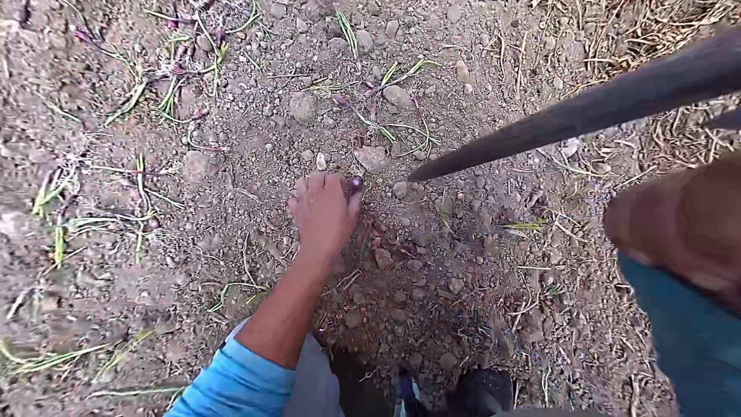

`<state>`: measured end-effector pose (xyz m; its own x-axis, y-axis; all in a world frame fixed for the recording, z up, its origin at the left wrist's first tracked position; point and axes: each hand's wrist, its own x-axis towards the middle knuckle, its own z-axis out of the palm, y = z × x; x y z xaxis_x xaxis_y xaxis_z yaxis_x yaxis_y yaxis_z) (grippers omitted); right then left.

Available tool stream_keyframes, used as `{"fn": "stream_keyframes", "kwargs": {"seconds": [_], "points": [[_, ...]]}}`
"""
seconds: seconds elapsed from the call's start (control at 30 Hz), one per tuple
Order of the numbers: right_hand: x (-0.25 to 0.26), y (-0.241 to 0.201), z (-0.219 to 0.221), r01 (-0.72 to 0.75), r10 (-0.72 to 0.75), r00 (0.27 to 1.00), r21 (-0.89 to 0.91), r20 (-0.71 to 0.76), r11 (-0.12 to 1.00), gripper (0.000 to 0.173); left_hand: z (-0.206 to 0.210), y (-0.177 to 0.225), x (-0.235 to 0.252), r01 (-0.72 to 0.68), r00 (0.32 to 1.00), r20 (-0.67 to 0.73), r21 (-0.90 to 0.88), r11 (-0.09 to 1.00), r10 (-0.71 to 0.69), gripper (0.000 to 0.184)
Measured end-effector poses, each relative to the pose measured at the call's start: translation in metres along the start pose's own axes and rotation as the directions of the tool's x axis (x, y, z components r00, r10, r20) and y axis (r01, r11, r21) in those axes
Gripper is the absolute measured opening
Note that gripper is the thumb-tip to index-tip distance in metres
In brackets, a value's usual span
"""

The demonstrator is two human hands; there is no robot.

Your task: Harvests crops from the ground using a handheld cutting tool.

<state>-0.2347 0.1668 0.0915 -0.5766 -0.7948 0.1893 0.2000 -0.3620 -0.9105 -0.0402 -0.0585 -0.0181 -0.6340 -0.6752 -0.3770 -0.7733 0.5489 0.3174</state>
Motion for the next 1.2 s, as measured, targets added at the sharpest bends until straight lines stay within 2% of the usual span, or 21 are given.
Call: {"fn": "stream_keyframes", "kwargs": {"seconds": [0.03, 0.1, 0.2, 0.27, 0.37, 0.4, 0.47, 0.53, 0.57, 0.6, 0.7, 0.73, 0.77, 0.8, 0.87, 0.9, 0.93, 1.0, 1.1, 1.13, 1.2], "points": [[0.019, 0.028, 0.016, 0.004, -0.002, 1.0, -0.117, 0.016, 0.993, 0.026, -0.002, -0.001, 0.016, 0.019, 0.998, 0.054, 0.024, 1.0, -0.02, 0.044], [0.053, 0.092, 0.046, -0.029, 0.041, 0.998, -0.307, 0.036, 0.951, 0.033, -0.005, -0.001, 0.038, -0.047, 0.982, 0.183, 0.05, 0.998, 0.037, 0.04], [0.08, 0.151, 0.063, -0.296, 0.29, 0.953, -0.463, -0.087, 0.836, 0.038, -0.031, -0.013, 0.046, -0.031, 0.95, 0.305, -0.106, 0.994, 0.062, 0.034], [0.083, 0.16, 0.066, -0.364, 0.344, 0.929, -0.489, -0.135, 0.793, 0.04, -0.056, -0.051, 0.035, 0.034, 0.965, 0.263, -0.2, 0.979, 0.02, 0.032], [0.074, 0.164, 0.074, -0.389, 0.304, 0.921, -0.514, -0.244, 0.765, 0.041, -0.085, -0.164, 0.003, 0.179, 0.983, 0.001, -0.271, 0.946, -0.185, 0.028], [0.072, 0.166, 0.078, -0.405, 0.292, 0.912, -0.519, -0.288, 0.753, 0.039, -0.098, -0.207, -0.007, 0.292, 0.946, -0.049, -0.293, 0.91, -0.319, 0.038], [0.068, 0.17, 0.087, -0.439, 0.274, 0.893, -0.557, -0.357, 0.705, 0.042, -0.122, -0.286, -0.021, 0.502, 0.822, -0.095, -0.348, 0.792, -0.562, 0.076], [0.066, 0.175, 0.097, -0.469, 0.248, 0.878, -0.631, -0.409, 0.618, 0.052, -0.133, -0.331, -0.018, 0.644, 0.745, 0.016, -0.281, 0.712, -0.667, 0.112], [0.065, 0.179, 0.103, -0.481, 0.232, 0.872, -0.668, -0.43, 0.567, 0.057, -0.133, -0.337, -0.012, 0.68, 0.731, 0.096, -0.188, 0.709, -0.675, 0.114], [0.061, 0.183, 0.108, -0.495, 0.217, 0.865, -0.698, -0.452, 0.518, 0.062, -0.132, -0.336, -0.007, 0.684, 0.727, 0.159, -0.089, 0.724, -0.668, 0.105], [0.057, 0.192, 0.118, -0.531, 0.168, 0.844, -0.752, -0.509, 0.39, 0.073, -0.157, -0.327, 0.025, 0.565, 0.8, 0.217, 0.043, 0.824, -0.56, 0.036], [0.056, 0.194, 0.119, -0.536, 0.161, 0.842, -0.765, -0.515, 0.358, 0.075, -0.179, -0.328, 0.041, 0.515, 0.844, 0.167, 0.011, 0.857, -0.509, 0.031], [0.051, 0.197, 0.118, -0.54, 0.163, 0.84, -0.772, -0.517, 0.335, 0.075, -0.206, -0.332, 0.059, 0.456, 0.89, 0.064, -0.062, 0.888, -0.452, 0.034], [0.045, 0.202, 0.116, -0.539, 0.158, 0.841, -0.779, -0.517, 0.321, 0.074, -0.24, -0.335, 0.08, 0.387, 0.915, -0.066, -0.145, 0.911, -0.399, 0.048], [0.033, 0.215, 0.113, -0.51, 0.133, 0.859, -0.807, -0.494, 0.297, 0.077, -0.318, -0.334, 0.119, 0.263, 0.904, -0.285, -0.217, 0.94, -0.318, 0.087], [0.029, 0.222, 0.111, -0.496, 0.127, 0.868, -0.821, -0.48, 0.282, 0.078, -0.349, -0.338, 0.13, 0.215, 0.89, -0.356, -0.222, 0.951, -0.284, 0.088], [0.025, 0.227, 0.113, -0.5, 0.132, 0.866, -0.826, -0.483, 0.258, 0.078, -0.369, -0.346, 0.133, 0.168, 0.875, -0.42, -0.2, 0.965, -0.239, 0.073], [0.02, 0.227, 0.127, -0.577, 0.187, 0.816, -0.793, -0.548, 0.196, 0.075, -0.375, -0.358, 0.106, 0.163, 0.885, -0.427, -0.093, 0.982, -0.188, 0.042], [0.026, 0.221, 0.138, -0.608, 0.223, 0.786, -0.785, -0.576, 0.115, 0.071, -0.326, -0.355, 0.002, 0.358, 0.92, -0.17, 0.002, 0.934, -0.352, 0.04], [0.028, 0.218, 0.139, -0.613, 0.244, 0.78, -0.782, -0.576, 0.113, 0.069, -0.306, -0.355, -0.045, 0.471, 0.881, -0.082, 0.04, 0.881, -0.467, 0.039], [0.03, 0.212, 0.138, -0.615, 0.288, 0.775, -0.775, -0.562, 0.145, 0.066, -0.287, -0.342, -0.136, 0.69, 0.718, 0.008, 0.121, 0.713, -0.696, 0.041]]}}
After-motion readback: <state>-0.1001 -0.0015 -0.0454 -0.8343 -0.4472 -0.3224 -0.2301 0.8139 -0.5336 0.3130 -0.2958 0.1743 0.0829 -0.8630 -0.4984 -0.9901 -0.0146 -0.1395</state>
